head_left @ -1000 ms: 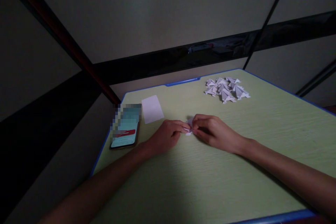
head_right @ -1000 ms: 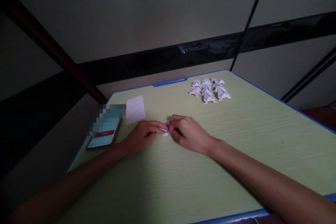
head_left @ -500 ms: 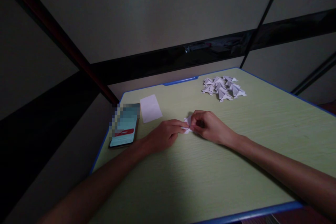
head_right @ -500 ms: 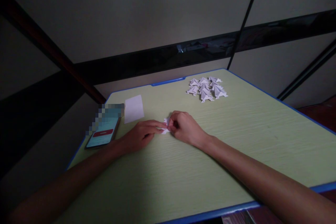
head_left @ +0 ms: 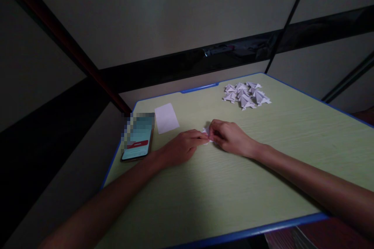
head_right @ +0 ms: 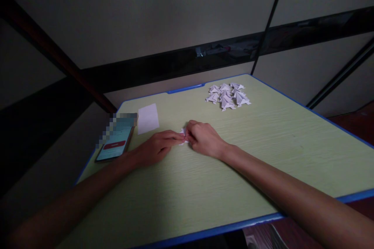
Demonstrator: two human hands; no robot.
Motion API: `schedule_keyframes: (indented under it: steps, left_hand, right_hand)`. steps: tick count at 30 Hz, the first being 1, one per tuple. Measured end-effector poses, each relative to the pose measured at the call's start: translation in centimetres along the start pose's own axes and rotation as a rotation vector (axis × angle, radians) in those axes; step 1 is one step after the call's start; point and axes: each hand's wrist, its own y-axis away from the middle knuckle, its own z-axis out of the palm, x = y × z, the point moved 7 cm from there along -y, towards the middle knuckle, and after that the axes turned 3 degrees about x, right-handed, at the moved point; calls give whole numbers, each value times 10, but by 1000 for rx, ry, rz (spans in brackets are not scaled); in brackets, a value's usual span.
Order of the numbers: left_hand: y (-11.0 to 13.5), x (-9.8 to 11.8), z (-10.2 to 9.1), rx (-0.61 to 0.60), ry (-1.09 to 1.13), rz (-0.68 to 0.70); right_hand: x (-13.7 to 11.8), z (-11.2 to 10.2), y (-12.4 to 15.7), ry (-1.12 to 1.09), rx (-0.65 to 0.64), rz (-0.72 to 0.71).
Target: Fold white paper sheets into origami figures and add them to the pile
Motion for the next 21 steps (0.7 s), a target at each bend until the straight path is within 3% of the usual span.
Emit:
schedule_keyframes:
  steps: [10, 16, 21]
  left_hand:
    - [1, 0, 3, -52, -38, 7]
    - [1, 2, 3, -64, -63, 10]
    - [0, 2, 3, -58, -57, 8]
  right_hand:
    - [6, 1, -4, -149, -14, -87]
    - [16, -4, -5, -402, -164, -90]
    - [15, -4, -5, -339, -161, -78]
